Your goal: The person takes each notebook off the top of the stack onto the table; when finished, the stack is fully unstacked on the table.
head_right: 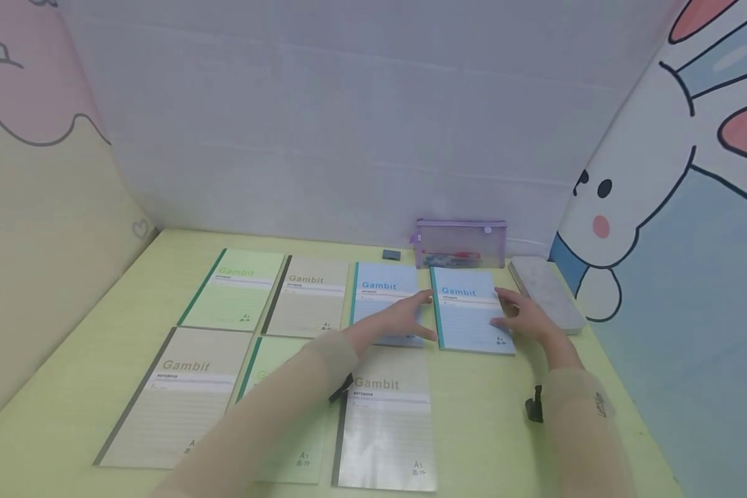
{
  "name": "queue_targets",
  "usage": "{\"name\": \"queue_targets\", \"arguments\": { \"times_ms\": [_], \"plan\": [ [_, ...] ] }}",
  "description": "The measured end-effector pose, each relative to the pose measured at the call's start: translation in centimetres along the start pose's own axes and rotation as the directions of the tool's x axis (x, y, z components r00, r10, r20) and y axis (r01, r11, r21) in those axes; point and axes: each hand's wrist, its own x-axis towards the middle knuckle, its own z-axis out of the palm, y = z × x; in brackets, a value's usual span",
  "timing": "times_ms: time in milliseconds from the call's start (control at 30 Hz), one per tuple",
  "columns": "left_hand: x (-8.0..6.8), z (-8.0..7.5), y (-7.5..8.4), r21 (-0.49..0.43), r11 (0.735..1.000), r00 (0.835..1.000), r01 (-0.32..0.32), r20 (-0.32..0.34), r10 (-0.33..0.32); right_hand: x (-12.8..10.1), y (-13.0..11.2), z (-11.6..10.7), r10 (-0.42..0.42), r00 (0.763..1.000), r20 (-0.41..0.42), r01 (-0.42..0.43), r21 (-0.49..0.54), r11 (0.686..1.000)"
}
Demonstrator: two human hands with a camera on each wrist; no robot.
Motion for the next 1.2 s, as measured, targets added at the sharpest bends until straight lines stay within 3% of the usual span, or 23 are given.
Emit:
{"name": "queue_targets", "arguments": {
  "times_ms": [233,533,600,733,833,900,1200],
  "plan": [
    [0.2,-0.1,0.5,0.135,0.990,0.998,-0.032,0.064,0.024,-0.3,-0.4,0.1,0.016,1.000,-0.005,-0.016,-0.027,1.000],
    [0.3,0.1,0.2,0.125,0.990,0.995,-0.071,0.080,0.061,-0.7,-0.7,0.0,0.007,1.000,-0.011,-0.007,-0.023,1.000],
    [0.3,0.0,0.1,0.092,0.993,0.994,-0.072,0.083,0.064,-0.9,-0.8,-0.1,0.005,1.000,-0.013,-0.006,-0.014,1.000],
    [0.1,-0.1,0.1,-0.056,0.997,0.992,-0.061,0.104,0.067,-1.2,-0.9,-0.3,0.013,1.000,-0.011,-0.013,0.018,1.000],
    [0.0,-0.3,0.3,-0.192,0.980,0.989,-0.047,0.130,0.073,-1.4,-1.2,-0.5,0.004,1.000,-0.013,-0.003,0.046,0.999],
    [0.0,-0.4,0.5,-0.218,0.975,0.988,-0.042,0.138,0.073,-1.5,-1.3,-0.6,-0.003,1.000,-0.017,0.004,0.057,0.998],
    [-0.2,-0.5,0.7,-0.030,1.000,0.994,0.004,0.111,-0.001,-1.3,-1.1,-0.4,0.023,1.000,-0.006,-0.023,0.057,0.998]
  ]
}}
